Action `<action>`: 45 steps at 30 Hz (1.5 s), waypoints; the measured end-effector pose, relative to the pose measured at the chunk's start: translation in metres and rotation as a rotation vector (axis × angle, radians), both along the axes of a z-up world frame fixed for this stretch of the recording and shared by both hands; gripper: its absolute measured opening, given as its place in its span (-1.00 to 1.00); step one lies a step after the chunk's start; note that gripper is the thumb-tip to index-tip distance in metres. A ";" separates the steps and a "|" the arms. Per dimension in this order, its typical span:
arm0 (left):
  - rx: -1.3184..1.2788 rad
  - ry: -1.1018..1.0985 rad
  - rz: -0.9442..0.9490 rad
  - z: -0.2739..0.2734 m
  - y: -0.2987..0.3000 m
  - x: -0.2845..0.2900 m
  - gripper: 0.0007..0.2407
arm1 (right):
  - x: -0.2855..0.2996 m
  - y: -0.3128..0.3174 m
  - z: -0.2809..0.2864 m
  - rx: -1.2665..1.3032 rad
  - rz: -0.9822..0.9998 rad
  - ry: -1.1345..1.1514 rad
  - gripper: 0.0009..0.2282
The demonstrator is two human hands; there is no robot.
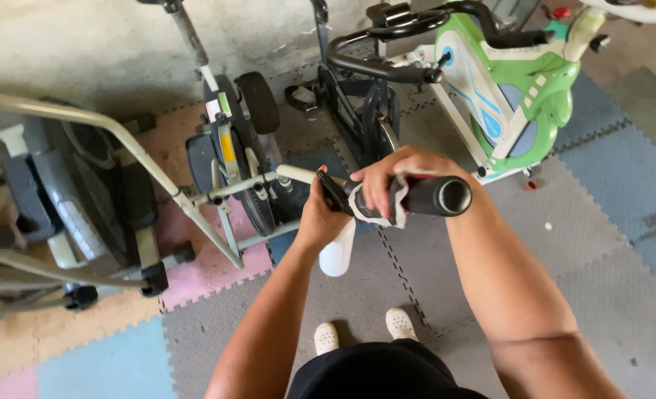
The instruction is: Cleaning and wiping down various gym machines with a spray bottle and cloth.
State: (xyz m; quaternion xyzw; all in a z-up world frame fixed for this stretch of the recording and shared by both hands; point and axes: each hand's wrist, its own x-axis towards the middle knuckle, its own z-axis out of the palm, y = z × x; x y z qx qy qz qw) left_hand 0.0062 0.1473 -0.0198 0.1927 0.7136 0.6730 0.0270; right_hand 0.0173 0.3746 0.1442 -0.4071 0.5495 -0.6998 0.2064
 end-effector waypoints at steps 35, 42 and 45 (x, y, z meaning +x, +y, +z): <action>0.039 -0.084 0.810 0.040 0.094 0.103 -0.31 | 0.024 0.018 0.065 0.173 0.080 0.210 -0.65; 0.186 0.107 0.749 0.046 0.100 0.098 -0.42 | 0.092 0.003 0.048 -0.236 -0.575 0.625 -0.52; 0.211 0.085 0.737 0.046 0.093 0.107 -0.36 | 0.063 -0.017 -0.068 -0.340 -0.629 0.586 -0.42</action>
